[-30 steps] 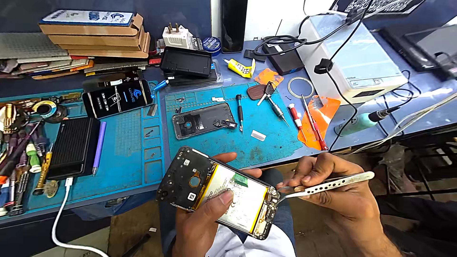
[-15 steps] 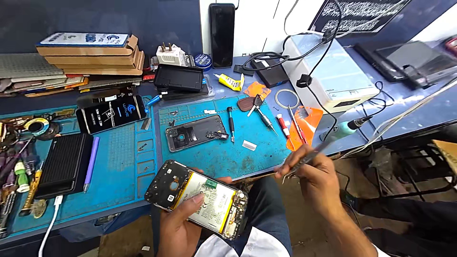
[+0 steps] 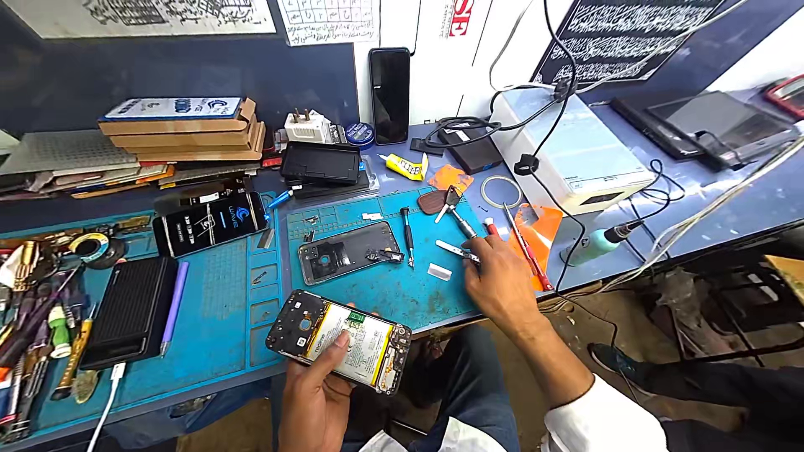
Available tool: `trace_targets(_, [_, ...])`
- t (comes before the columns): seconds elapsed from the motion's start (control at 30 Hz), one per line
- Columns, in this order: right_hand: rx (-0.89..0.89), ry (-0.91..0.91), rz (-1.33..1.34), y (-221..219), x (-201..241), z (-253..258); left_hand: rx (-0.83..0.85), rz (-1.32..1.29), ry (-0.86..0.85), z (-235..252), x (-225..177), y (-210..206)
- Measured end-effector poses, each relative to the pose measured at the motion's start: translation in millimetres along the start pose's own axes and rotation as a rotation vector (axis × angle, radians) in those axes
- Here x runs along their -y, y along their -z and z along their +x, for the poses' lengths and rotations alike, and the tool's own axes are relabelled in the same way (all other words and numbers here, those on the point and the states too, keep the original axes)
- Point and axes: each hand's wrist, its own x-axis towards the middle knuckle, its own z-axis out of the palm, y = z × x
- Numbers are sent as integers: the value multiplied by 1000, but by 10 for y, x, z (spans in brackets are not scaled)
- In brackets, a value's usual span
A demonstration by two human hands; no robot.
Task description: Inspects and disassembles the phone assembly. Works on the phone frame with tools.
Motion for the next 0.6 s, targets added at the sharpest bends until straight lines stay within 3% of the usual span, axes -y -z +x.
trace_targets(0.13, [-78, -84, 45, 310, -278, 107, 155, -84, 20, 4, -20, 69])
trace_targets(0.3, [136, -321, -244, 486, -616, 395, 267, -159, 43, -9, -40, 22])
trace_targets(0.6, [275, -320, -434, 448, -435, 549, 327, -152, 43, -44, -31, -4])
